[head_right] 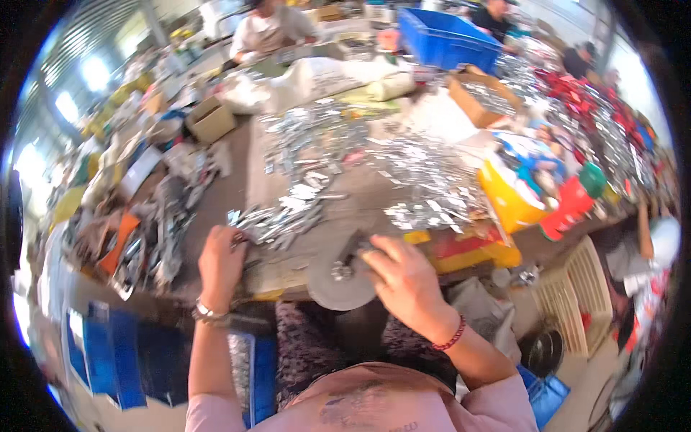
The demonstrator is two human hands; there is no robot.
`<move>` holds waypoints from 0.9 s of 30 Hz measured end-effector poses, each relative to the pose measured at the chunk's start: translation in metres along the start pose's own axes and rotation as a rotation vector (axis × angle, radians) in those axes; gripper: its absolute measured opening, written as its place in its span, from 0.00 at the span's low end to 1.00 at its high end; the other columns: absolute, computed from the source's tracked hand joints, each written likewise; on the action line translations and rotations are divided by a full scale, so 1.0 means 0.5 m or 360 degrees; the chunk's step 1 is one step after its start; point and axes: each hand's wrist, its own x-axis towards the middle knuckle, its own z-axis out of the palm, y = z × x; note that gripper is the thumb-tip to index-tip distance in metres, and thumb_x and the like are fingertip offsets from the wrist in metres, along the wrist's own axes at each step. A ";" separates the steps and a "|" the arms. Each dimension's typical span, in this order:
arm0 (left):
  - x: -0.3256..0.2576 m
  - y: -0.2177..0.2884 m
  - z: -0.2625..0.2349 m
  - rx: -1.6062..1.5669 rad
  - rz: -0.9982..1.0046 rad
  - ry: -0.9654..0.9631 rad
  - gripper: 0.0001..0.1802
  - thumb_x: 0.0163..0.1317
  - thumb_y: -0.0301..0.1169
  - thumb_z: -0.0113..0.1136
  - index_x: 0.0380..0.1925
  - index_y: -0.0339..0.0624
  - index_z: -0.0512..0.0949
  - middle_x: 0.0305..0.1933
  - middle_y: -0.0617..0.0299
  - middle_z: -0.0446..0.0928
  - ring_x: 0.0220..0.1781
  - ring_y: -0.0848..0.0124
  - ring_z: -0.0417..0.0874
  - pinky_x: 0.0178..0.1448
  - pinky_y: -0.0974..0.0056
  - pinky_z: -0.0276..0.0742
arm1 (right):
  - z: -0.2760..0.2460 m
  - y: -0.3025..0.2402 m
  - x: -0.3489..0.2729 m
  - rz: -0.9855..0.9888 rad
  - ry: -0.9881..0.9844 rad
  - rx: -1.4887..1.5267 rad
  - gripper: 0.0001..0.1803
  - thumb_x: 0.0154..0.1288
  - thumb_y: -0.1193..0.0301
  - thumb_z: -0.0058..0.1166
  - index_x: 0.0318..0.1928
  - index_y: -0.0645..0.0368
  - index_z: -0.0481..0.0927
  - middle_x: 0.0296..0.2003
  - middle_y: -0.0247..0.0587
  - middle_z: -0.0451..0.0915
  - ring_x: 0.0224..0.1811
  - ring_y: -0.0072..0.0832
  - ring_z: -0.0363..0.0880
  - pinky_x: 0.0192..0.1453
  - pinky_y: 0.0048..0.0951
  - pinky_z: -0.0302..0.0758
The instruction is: Processing small metal components using a manual press tool and sorting them into a bin.
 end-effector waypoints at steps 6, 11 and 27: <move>0.006 0.008 -0.017 -0.0127 0.0154 0.0070 0.08 0.66 0.23 0.74 0.44 0.38 0.85 0.45 0.53 0.85 0.49 0.51 0.88 0.54 0.52 0.83 | -0.084 0.051 -0.036 0.0014 0.0306 -0.0111 0.11 0.62 0.76 0.74 0.46 0.56 0.90 0.45 0.41 0.87 0.48 0.45 0.87 0.53 0.46 0.84; -0.025 0.107 -0.037 -0.0545 0.0280 -0.0074 0.09 0.65 0.18 0.74 0.43 0.37 0.85 0.41 0.54 0.86 0.41 0.61 0.89 0.42 0.60 0.84 | -0.129 0.192 -0.001 0.0289 0.0440 -0.0500 0.10 0.61 0.78 0.69 0.43 0.55 0.89 0.39 0.42 0.83 0.46 0.46 0.86 0.52 0.46 0.83; -0.099 0.239 -0.008 -0.0568 0.0500 -0.0478 0.09 0.62 0.28 0.79 0.42 0.41 0.91 0.39 0.54 0.83 0.45 0.50 0.86 0.48 0.50 0.81 | -0.126 0.227 0.046 -0.0045 0.0225 -0.0512 0.08 0.64 0.79 0.62 0.39 0.55 0.90 0.41 0.44 0.79 0.47 0.44 0.87 0.48 0.45 0.84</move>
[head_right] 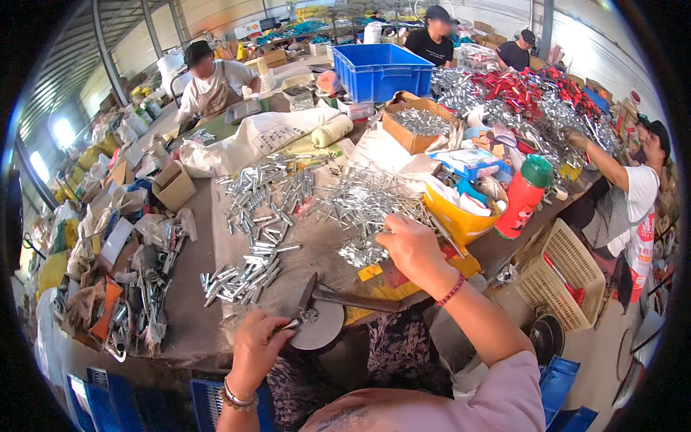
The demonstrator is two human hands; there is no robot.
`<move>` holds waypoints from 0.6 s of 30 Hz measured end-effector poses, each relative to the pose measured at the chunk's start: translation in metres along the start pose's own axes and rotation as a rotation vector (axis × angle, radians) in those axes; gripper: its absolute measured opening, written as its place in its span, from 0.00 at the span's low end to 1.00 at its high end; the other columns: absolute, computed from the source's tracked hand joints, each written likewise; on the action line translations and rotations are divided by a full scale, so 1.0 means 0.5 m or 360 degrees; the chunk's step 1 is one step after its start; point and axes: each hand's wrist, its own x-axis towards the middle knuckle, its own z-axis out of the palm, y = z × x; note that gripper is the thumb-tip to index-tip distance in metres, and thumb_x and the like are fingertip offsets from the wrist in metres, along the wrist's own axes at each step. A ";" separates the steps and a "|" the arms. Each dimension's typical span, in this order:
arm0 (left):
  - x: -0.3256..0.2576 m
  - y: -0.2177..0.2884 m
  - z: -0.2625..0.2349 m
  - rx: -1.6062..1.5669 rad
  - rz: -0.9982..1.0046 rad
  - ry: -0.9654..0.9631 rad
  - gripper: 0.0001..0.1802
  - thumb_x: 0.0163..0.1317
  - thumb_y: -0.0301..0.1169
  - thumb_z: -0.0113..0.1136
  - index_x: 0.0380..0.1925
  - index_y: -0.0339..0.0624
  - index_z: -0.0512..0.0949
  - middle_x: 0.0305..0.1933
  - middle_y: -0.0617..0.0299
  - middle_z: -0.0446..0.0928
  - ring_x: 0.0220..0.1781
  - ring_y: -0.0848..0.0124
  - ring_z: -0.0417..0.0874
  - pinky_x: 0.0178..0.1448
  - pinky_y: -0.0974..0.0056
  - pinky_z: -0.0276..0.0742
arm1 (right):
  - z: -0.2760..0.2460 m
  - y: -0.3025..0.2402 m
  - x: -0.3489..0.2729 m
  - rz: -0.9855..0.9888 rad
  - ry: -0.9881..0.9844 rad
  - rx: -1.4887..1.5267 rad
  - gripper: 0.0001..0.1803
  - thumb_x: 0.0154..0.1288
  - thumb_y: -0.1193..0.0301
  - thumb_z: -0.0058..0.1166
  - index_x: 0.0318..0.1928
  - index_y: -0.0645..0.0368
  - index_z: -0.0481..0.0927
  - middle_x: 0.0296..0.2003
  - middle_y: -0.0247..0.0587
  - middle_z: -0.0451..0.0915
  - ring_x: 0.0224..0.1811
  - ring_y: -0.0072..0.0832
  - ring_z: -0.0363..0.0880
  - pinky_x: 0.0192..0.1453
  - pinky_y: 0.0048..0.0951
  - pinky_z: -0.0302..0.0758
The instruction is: Processing small metal components using a manual press tool and sorting them into a bin.
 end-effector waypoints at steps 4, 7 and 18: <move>-0.011 -0.003 0.015 0.0003 -0.0037 0.0073 0.09 0.62 0.27 0.79 0.41 0.41 0.91 0.38 0.54 0.82 0.45 0.51 0.86 0.48 0.51 0.81 | -0.020 -0.051 -0.004 0.0313 0.0242 0.0421 0.08 0.68 0.80 0.69 0.45 0.58 0.92 0.38 0.43 0.86 0.37 0.36 0.88 0.42 0.35 0.84; -0.021 -0.009 0.030 0.0001 0.0002 0.0159 0.08 0.63 0.27 0.79 0.40 0.40 0.91 0.38 0.54 0.82 0.44 0.51 0.86 0.47 0.51 0.81 | -0.031 -0.151 -0.011 0.0931 0.0012 0.1362 0.06 0.72 0.82 0.71 0.47 0.66 0.90 0.37 0.31 0.86 0.39 0.16 0.84 0.40 0.23 0.81; -0.026 -0.014 0.028 -0.0148 -0.0079 0.0174 0.10 0.62 0.24 0.80 0.43 0.40 0.92 0.39 0.55 0.84 0.44 0.53 0.87 0.47 0.53 0.83 | 0.042 -0.265 -0.060 0.0060 -0.0246 0.0767 0.09 0.62 0.80 0.69 0.42 0.56 0.89 0.37 0.40 0.82 0.41 0.44 0.88 0.43 0.42 0.85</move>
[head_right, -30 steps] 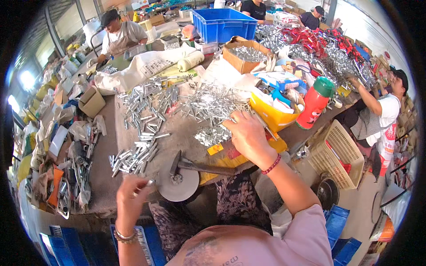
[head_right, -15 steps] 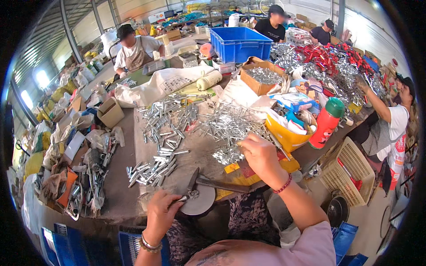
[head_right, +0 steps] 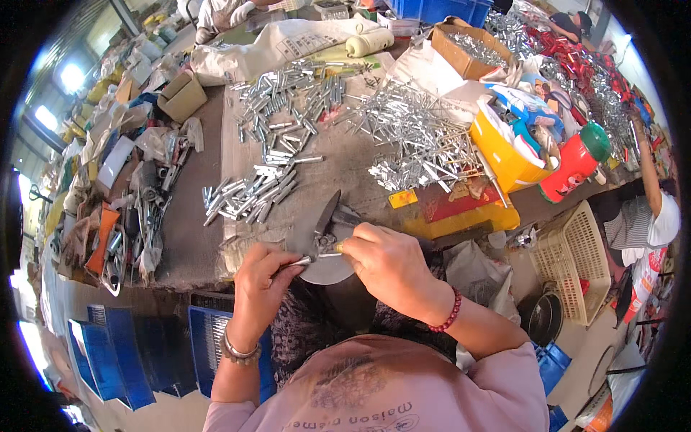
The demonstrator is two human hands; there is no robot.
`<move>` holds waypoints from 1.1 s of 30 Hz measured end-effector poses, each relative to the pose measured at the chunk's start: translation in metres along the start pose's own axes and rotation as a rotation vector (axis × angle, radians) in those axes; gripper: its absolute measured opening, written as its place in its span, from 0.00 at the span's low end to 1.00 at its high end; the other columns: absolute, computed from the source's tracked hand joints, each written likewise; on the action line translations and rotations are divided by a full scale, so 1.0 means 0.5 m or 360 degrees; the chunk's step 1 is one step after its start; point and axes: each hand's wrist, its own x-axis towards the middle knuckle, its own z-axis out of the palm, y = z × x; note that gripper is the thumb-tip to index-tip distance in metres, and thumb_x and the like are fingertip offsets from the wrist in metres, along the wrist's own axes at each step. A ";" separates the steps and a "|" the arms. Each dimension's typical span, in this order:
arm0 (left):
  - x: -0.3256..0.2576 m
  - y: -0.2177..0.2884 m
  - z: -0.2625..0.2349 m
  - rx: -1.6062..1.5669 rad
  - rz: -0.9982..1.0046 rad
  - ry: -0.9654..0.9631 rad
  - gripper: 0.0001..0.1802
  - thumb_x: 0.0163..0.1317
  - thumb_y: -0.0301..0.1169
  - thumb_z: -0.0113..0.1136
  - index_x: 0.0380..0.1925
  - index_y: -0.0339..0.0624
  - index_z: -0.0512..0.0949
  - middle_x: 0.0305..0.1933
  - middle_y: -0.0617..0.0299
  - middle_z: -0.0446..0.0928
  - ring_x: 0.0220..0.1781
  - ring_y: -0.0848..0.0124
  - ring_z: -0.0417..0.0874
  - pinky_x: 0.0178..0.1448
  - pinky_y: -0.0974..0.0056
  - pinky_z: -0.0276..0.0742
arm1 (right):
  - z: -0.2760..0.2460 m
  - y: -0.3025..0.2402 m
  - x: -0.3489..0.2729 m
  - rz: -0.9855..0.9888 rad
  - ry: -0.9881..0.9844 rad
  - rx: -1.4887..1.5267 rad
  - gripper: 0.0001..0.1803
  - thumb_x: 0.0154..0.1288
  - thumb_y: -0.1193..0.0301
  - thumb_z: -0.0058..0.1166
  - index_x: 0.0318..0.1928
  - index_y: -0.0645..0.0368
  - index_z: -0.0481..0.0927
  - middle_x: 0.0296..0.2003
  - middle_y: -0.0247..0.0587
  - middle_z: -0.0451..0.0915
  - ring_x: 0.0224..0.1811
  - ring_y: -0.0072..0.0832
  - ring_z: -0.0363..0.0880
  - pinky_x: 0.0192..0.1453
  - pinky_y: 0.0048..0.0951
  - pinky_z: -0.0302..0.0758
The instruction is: Processing small metal components using a manual press tool and sorting them into a bin.
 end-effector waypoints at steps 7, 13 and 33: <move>-0.012 0.001 0.009 0.0056 -0.0016 0.0017 0.11 0.61 0.24 0.80 0.44 0.41 0.92 0.41 0.57 0.85 0.44 0.55 0.88 0.47 0.54 0.83 | 0.008 -0.007 0.008 -0.0220 -0.0072 -0.0341 0.07 0.57 0.77 0.68 0.34 0.54 0.83 0.38 0.36 0.77 0.42 0.39 0.83 0.48 0.42 0.81; -0.013 0.002 0.013 0.0096 -0.0028 0.0067 0.12 0.60 0.24 0.80 0.45 0.42 0.92 0.41 0.57 0.85 0.44 0.54 0.88 0.47 0.54 0.84 | 0.009 0.003 0.005 -0.0297 -0.0054 -0.0320 0.07 0.57 0.76 0.68 0.34 0.53 0.82 0.38 0.36 0.77 0.42 0.38 0.82 0.50 0.42 0.79; -0.019 -0.004 0.021 0.0099 0.0039 0.0009 0.14 0.58 0.17 0.80 0.44 0.41 0.92 0.39 0.57 0.81 0.41 0.59 0.86 0.45 0.59 0.81 | 0.008 0.021 0.021 -0.0337 -0.0245 -0.0234 0.04 0.63 0.74 0.66 0.37 0.52 0.85 0.39 0.35 0.78 0.47 0.37 0.82 0.52 0.41 0.79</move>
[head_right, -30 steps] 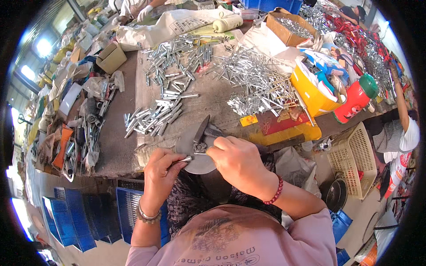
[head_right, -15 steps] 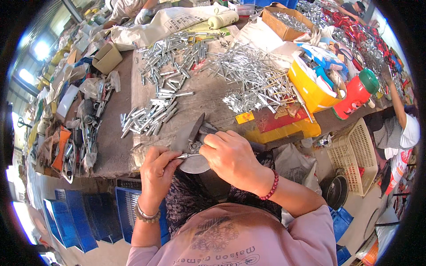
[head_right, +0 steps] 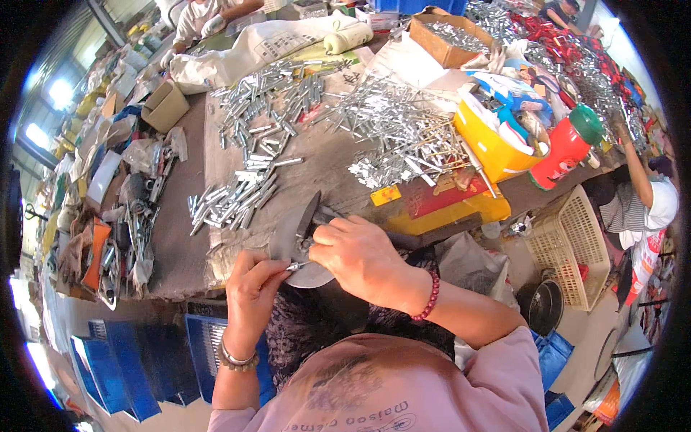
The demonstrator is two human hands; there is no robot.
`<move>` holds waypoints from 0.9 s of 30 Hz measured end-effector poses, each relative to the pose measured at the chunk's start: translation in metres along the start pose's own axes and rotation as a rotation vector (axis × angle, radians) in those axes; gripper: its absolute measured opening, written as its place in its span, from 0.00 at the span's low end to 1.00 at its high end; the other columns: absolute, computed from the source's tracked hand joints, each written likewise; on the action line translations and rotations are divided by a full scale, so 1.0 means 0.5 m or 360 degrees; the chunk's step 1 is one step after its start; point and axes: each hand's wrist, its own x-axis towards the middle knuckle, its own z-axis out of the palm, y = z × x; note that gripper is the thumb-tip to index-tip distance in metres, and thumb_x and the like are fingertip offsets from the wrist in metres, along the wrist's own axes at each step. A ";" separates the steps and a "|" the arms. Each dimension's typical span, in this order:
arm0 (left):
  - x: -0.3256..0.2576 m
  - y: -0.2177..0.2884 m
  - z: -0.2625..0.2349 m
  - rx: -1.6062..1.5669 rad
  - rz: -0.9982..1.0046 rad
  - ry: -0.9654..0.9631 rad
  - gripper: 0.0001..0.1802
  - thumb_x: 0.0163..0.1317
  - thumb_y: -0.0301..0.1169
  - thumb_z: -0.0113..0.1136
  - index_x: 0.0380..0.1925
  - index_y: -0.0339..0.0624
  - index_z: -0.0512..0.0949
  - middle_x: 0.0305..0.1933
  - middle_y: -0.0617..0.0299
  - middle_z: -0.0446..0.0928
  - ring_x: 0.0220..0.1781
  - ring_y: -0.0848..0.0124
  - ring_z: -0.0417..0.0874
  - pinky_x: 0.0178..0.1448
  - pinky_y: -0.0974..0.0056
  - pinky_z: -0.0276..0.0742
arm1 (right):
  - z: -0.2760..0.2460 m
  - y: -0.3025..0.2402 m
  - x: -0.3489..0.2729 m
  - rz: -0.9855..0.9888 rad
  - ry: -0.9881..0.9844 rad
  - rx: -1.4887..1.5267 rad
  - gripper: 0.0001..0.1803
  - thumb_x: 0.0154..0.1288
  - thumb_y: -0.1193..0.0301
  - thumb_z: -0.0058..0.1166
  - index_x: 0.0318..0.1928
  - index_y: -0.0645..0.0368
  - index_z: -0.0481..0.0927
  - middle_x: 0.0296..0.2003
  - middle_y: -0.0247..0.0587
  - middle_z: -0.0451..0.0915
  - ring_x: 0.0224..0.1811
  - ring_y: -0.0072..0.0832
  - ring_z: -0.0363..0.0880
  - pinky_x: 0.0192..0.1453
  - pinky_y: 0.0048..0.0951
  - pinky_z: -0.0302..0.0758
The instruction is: Processing small metal components using a manual press tool and sorting them into a bin.
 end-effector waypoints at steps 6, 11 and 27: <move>0.002 0.007 -0.011 0.0033 -0.0033 -0.0026 0.11 0.61 0.24 0.81 0.43 0.45 0.93 0.39 0.58 0.82 0.39 0.55 0.87 0.42 0.54 0.82 | -0.053 0.048 -0.002 0.0252 0.0236 -0.0033 0.08 0.62 0.76 0.67 0.42 0.52 0.87 0.37 0.38 0.81 0.44 0.43 0.87 0.49 0.44 0.85; 0.000 0.002 -0.005 0.0039 -0.0009 -0.0016 0.11 0.61 0.25 0.81 0.43 0.44 0.92 0.39 0.58 0.81 0.39 0.56 0.87 0.41 0.55 0.82 | -0.067 0.146 -0.005 0.0546 0.0377 -0.0230 0.07 0.64 0.76 0.70 0.42 0.53 0.90 0.38 0.41 0.83 0.44 0.44 0.89 0.48 0.44 0.86; -0.002 0.007 -0.006 0.0082 0.0046 0.0028 0.12 0.61 0.20 0.79 0.43 0.43 0.91 0.40 0.55 0.82 0.40 0.55 0.87 0.43 0.56 0.82 | -0.060 0.163 0.020 0.0578 0.0259 -0.0115 0.07 0.63 0.76 0.70 0.39 0.61 0.84 0.37 0.45 0.85 0.39 0.44 0.89 0.44 0.43 0.86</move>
